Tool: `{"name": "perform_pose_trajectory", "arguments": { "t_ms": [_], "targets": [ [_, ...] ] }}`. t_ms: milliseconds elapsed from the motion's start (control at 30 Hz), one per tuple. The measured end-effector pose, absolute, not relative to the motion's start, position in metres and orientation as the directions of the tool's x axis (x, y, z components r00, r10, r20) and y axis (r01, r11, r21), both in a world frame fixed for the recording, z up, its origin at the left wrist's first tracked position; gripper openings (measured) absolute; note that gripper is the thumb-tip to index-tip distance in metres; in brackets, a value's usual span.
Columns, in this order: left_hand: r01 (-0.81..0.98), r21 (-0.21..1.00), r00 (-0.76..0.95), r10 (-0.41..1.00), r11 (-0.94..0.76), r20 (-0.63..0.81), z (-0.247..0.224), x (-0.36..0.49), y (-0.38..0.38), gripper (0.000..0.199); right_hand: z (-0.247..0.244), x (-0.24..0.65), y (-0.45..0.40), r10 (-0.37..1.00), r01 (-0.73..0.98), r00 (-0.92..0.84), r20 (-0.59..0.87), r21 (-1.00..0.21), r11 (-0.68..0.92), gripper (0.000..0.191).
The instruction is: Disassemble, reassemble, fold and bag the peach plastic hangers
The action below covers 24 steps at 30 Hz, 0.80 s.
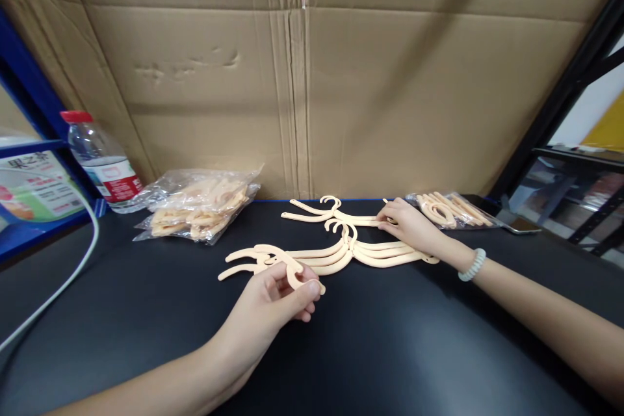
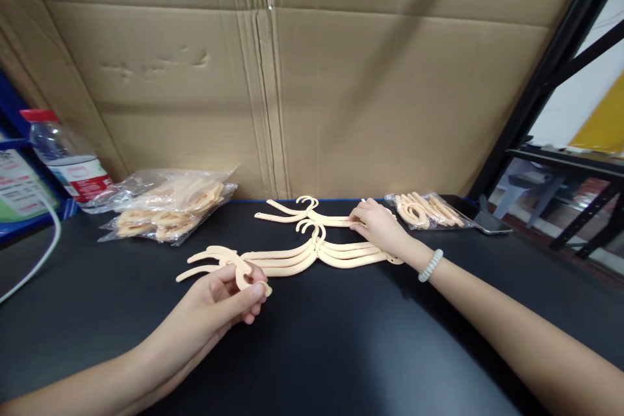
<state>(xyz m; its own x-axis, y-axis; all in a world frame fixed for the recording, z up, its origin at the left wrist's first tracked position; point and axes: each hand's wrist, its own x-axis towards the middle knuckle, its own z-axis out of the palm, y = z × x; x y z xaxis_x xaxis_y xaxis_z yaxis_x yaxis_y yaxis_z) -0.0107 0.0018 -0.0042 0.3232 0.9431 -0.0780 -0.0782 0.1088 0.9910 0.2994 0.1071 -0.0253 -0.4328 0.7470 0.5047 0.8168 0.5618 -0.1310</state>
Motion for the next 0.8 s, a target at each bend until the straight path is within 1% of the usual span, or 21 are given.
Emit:
{"name": "perform_pose_trajectory", "arguments": {
  "t_ms": [133,300,400,500,600,667,800],
  "targets": [
    [-0.086,0.992,0.306,0.95,0.087,-0.057,0.0,-0.013,0.003,0.02,-0.021,0.293,0.102,0.749,0.813,-0.396,0.532,-0.175,0.555,0.006],
    [-0.127,0.992,0.26,0.964,-0.014,0.047,0.012,-0.027,0.016,0.017,-0.009,0.291,0.089,0.739,0.815,-0.311,0.598,-0.232,0.53,0.008],
    [-0.193,0.98,0.224,0.971,-0.046,0.09,0.019,-0.038,0.031,0.018,-0.002,0.297,0.077,0.723,0.797,-0.275,0.634,-0.27,0.54,0.012],
    [-0.265,0.964,0.202,0.976,-0.027,0.083,0.021,-0.047,0.044,0.019,0.0,0.303,0.066,0.704,0.747,-0.282,0.652,-0.311,0.587,0.016],
    [-0.329,0.944,0.209,0.977,0.034,0.037,0.019,-0.05,0.05,0.017,-0.002,0.301,0.059,0.671,0.72,-0.225,0.707,-0.343,0.603,0.018],
    [-0.367,0.927,0.221,0.975,0.07,0.014,0.017,-0.05,0.05,0.015,-0.003,0.297,0.057,0.655,0.712,-0.227,0.721,-0.336,0.617,0.017],
    [-0.413,0.906,0.244,0.97,0.092,0.012,0.02,-0.047,0.044,0.012,-0.004,0.294,0.056,0.631,0.684,-0.286,0.721,-0.308,0.661,0.013]
  ]
}}
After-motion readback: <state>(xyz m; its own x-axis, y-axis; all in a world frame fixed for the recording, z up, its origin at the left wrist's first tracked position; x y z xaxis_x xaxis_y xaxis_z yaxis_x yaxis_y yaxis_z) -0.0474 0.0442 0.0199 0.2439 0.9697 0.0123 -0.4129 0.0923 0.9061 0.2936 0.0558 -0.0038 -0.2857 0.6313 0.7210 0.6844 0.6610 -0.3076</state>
